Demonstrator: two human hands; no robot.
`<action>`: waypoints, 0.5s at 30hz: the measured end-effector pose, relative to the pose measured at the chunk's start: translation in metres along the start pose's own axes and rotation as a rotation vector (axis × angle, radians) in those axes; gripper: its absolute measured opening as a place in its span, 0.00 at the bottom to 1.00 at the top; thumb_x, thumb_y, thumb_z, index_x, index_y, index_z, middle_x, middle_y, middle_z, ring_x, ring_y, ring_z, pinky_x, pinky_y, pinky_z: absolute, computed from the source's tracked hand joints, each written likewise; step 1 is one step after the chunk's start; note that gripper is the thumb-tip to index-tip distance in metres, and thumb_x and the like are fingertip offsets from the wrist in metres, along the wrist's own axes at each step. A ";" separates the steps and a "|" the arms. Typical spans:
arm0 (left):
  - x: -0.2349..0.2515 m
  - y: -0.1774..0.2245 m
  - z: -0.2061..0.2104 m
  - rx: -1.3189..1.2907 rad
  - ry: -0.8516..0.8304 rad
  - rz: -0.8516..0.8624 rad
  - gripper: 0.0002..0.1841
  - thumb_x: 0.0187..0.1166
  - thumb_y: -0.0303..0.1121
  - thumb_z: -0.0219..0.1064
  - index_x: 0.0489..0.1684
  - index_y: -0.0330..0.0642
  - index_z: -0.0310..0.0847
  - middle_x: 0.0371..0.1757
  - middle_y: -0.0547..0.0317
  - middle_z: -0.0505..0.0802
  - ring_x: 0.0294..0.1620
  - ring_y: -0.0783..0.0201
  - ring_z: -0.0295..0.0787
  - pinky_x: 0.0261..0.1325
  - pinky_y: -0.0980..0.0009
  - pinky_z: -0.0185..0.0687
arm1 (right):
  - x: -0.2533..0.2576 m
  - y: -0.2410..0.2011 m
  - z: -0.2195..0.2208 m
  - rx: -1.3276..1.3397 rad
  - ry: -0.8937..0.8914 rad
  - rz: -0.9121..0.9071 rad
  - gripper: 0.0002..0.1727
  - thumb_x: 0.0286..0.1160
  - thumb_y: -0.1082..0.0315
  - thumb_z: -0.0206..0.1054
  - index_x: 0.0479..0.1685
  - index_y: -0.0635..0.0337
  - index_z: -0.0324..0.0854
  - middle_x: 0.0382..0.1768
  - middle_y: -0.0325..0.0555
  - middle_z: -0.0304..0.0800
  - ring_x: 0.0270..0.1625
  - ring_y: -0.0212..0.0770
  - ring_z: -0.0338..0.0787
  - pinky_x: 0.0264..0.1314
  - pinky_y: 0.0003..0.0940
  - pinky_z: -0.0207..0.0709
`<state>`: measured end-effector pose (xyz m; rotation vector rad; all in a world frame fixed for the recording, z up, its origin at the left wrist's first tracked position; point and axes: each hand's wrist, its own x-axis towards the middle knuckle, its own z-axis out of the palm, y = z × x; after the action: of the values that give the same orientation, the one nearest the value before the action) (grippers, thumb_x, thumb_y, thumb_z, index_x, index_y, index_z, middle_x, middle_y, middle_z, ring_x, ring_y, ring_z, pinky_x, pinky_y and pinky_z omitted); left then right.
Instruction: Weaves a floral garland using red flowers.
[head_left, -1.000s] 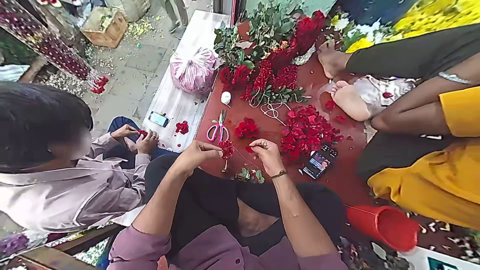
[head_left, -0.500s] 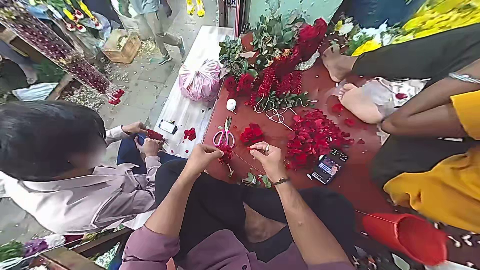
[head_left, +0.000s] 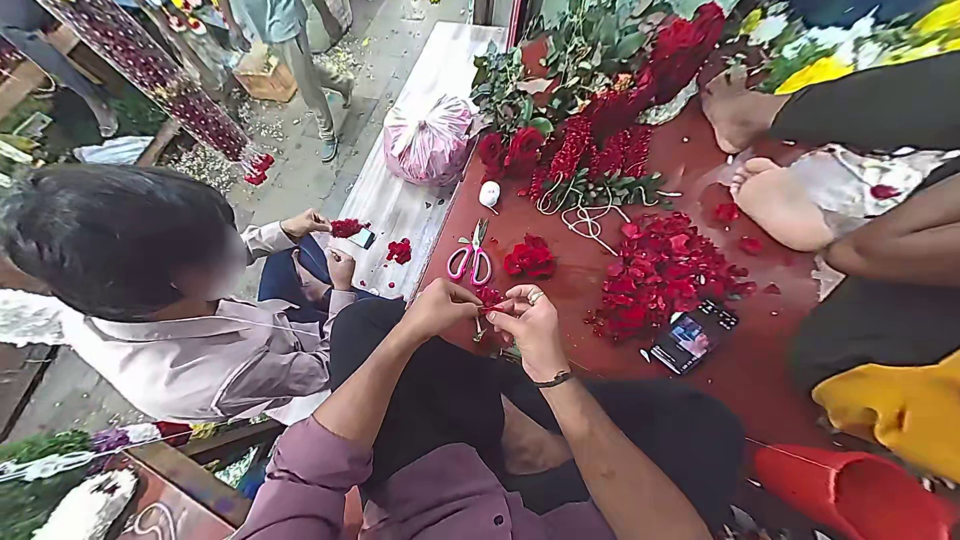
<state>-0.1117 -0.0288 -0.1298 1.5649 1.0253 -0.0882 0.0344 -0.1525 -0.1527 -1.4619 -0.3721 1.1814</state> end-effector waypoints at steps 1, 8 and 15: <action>0.000 0.000 0.000 -0.001 -0.021 0.003 0.07 0.73 0.29 0.75 0.44 0.44 0.96 0.37 0.60 0.97 0.37 0.68 0.90 0.46 0.61 0.86 | 0.001 0.002 0.001 -0.032 0.013 0.003 0.27 0.53 0.85 0.78 0.54 0.66 0.74 0.29 0.49 0.91 0.21 0.36 0.85 0.20 0.27 0.77; 0.001 -0.002 0.003 0.025 -0.059 0.035 0.06 0.73 0.36 0.79 0.35 0.44 0.95 0.28 0.63 0.94 0.27 0.72 0.85 0.37 0.67 0.83 | 0.003 0.000 -0.006 -0.206 -0.041 0.049 0.33 0.54 0.81 0.82 0.64 0.64 0.73 0.28 0.47 0.91 0.18 0.35 0.82 0.19 0.28 0.76; 0.002 -0.004 0.005 0.070 0.004 0.021 0.06 0.68 0.33 0.78 0.27 0.43 0.90 0.21 0.61 0.88 0.22 0.68 0.80 0.31 0.63 0.78 | 0.009 -0.001 -0.019 -0.264 -0.110 0.130 0.39 0.56 0.77 0.82 0.73 0.60 0.71 0.24 0.40 0.84 0.18 0.31 0.74 0.19 0.27 0.69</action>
<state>-0.1104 -0.0320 -0.1355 1.6391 1.0185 -0.1074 0.0541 -0.1560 -0.1592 -1.6724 -0.5311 1.3593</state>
